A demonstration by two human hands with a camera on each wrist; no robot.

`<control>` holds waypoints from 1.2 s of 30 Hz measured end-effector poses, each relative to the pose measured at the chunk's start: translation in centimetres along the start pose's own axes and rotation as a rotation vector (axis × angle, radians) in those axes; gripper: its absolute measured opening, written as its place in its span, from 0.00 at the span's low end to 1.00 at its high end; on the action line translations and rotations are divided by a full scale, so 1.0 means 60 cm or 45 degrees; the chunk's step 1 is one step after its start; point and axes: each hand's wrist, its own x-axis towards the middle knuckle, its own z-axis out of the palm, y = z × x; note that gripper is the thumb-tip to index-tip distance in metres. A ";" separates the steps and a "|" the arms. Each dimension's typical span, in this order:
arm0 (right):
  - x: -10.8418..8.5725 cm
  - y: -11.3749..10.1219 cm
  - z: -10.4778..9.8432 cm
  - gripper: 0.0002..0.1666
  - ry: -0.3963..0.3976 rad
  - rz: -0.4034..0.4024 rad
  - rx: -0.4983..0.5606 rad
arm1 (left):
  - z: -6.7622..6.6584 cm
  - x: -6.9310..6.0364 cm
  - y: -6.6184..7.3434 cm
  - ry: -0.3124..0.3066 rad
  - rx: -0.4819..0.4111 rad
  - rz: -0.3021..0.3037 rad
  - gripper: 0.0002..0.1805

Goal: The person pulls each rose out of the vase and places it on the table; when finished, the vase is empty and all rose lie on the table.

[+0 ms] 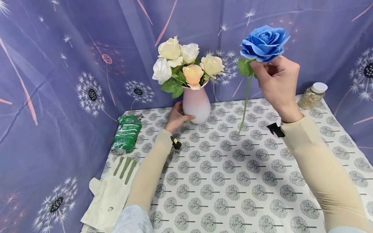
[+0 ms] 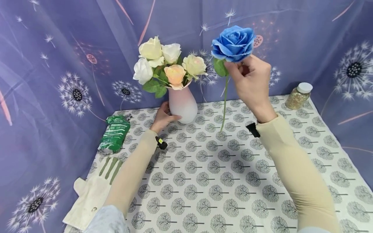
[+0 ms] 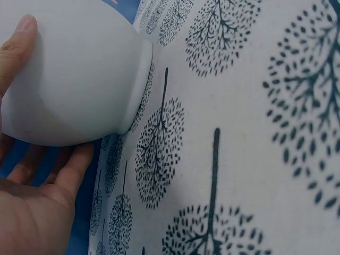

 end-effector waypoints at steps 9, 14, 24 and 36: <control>-0.024 0.054 -0.047 0.10 -0.211 0.079 -0.308 | -0.001 -0.006 0.004 0.004 -0.045 0.009 0.56; -0.039 0.079 -0.077 0.14 -0.305 0.176 -0.481 | 0.000 -0.006 0.007 0.009 -0.033 0.007 0.55; -0.063 0.147 -0.132 0.14 -0.568 0.315 -0.744 | 0.001 -0.006 0.006 0.000 -0.033 -0.009 0.56; -0.075 0.254 -0.172 0.18 -0.874 0.544 -0.849 | 0.000 -0.007 0.007 0.001 -0.012 -0.019 0.57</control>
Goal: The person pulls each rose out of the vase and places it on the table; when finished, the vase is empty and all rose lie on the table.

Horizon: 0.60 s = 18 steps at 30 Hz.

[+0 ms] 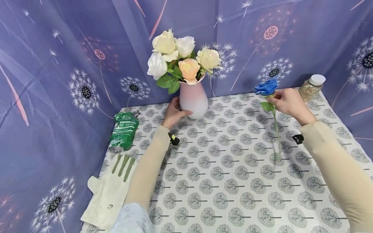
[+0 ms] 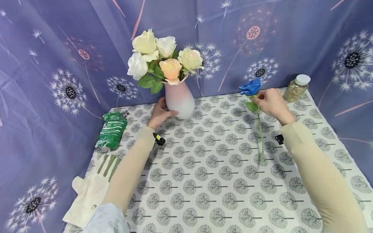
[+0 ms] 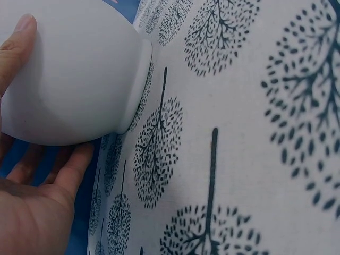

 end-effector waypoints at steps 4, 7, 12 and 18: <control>0.011 0.030 0.011 0.18 -0.137 0.050 0.012 | 0.001 -0.002 0.003 0.002 0.005 -0.003 0.57; 0.019 0.050 0.018 0.19 -0.234 0.093 0.022 | 0.001 -0.002 0.005 0.000 -0.002 -0.002 0.57; 0.029 0.082 0.034 0.18 -0.265 0.074 -0.051 | 0.000 -0.003 0.005 -0.007 -0.018 0.003 0.57; 0.036 0.105 0.048 0.17 -0.312 0.091 -0.057 | 0.000 -0.003 0.004 -0.010 -0.033 0.002 0.57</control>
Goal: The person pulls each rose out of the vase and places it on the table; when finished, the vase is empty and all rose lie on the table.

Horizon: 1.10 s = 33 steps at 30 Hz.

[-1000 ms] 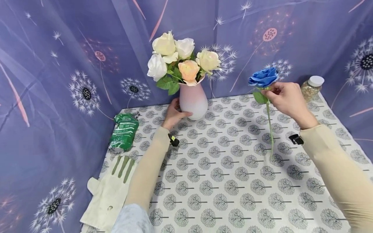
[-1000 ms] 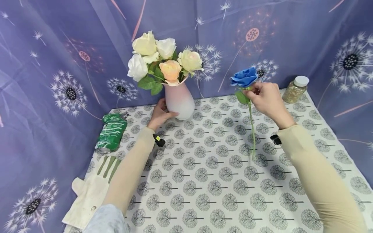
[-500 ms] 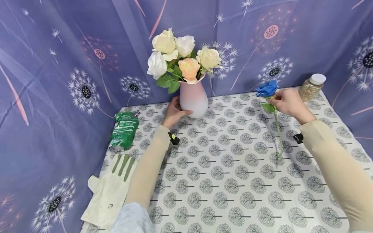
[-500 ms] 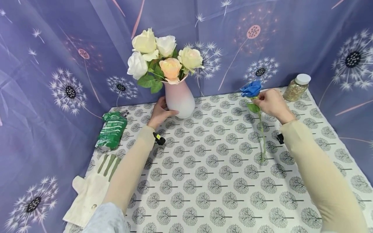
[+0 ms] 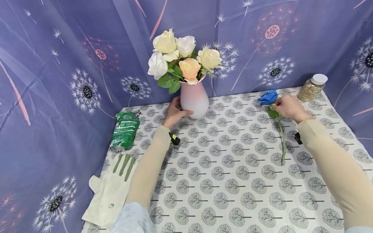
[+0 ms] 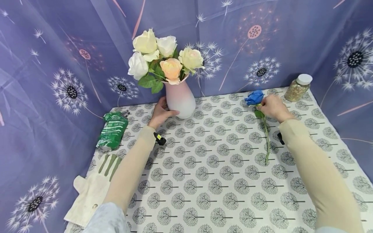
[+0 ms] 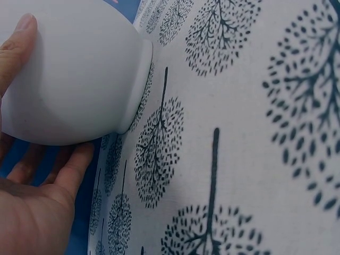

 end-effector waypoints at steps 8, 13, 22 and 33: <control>0.008 0.009 0.011 0.17 0.022 -0.001 -0.052 | 0.000 0.004 -0.004 0.006 0.013 0.008 0.58; 0.006 0.008 0.014 0.17 0.034 0.010 -0.057 | -0.001 0.004 -0.005 0.009 0.026 -0.006 0.58; 0.006 0.014 0.021 0.19 0.030 0.047 -0.060 | -0.002 0.004 -0.005 0.005 0.022 0.001 0.57; 0.007 0.018 0.025 0.18 0.057 0.077 -0.082 | -0.002 0.005 -0.004 -0.007 0.013 -0.028 0.58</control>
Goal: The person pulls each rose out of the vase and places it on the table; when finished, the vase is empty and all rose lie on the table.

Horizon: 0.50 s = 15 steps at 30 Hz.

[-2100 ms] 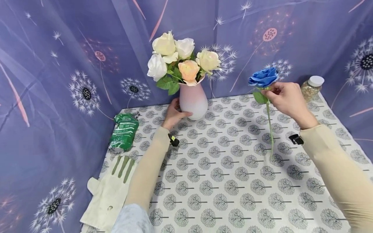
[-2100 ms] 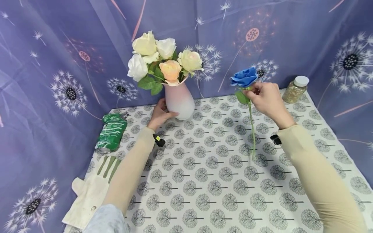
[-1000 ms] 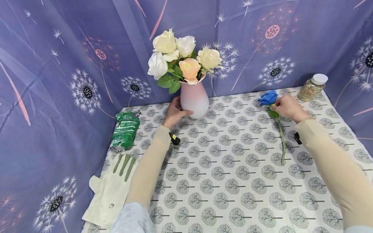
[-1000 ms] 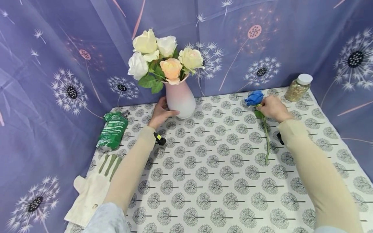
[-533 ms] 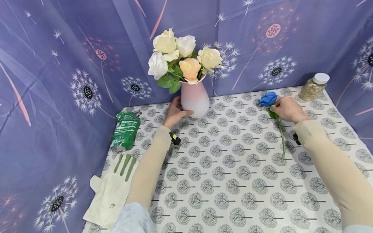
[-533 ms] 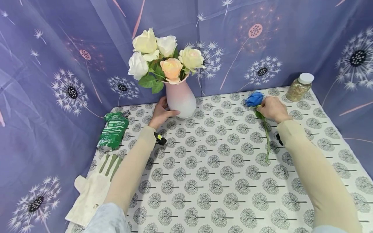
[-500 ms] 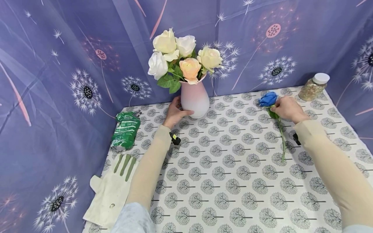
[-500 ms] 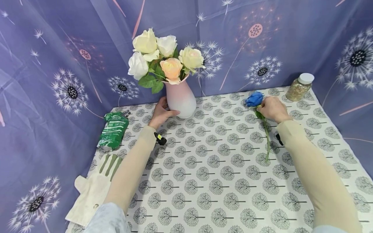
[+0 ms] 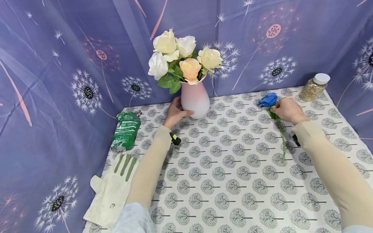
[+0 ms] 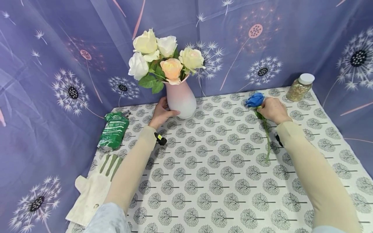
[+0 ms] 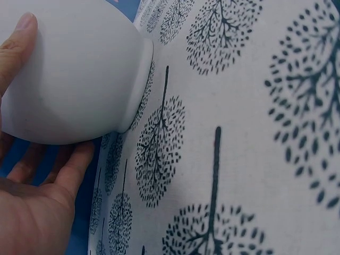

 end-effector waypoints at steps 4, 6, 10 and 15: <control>0.002 -0.002 -0.001 0.17 0.002 0.014 0.005 | 0.000 0.000 0.001 0.004 -0.003 0.008 0.58; 0.003 -0.003 -0.002 0.17 0.010 0.017 -0.007 | -0.001 0.001 0.001 0.006 0.004 0.016 0.58; 0.003 -0.003 -0.002 0.19 0.015 0.018 -0.030 | 0.000 0.002 0.000 0.007 0.017 0.025 0.58; 0.002 -0.002 -0.002 0.22 -0.007 0.026 -0.032 | 0.001 0.000 0.001 0.010 0.018 0.033 0.57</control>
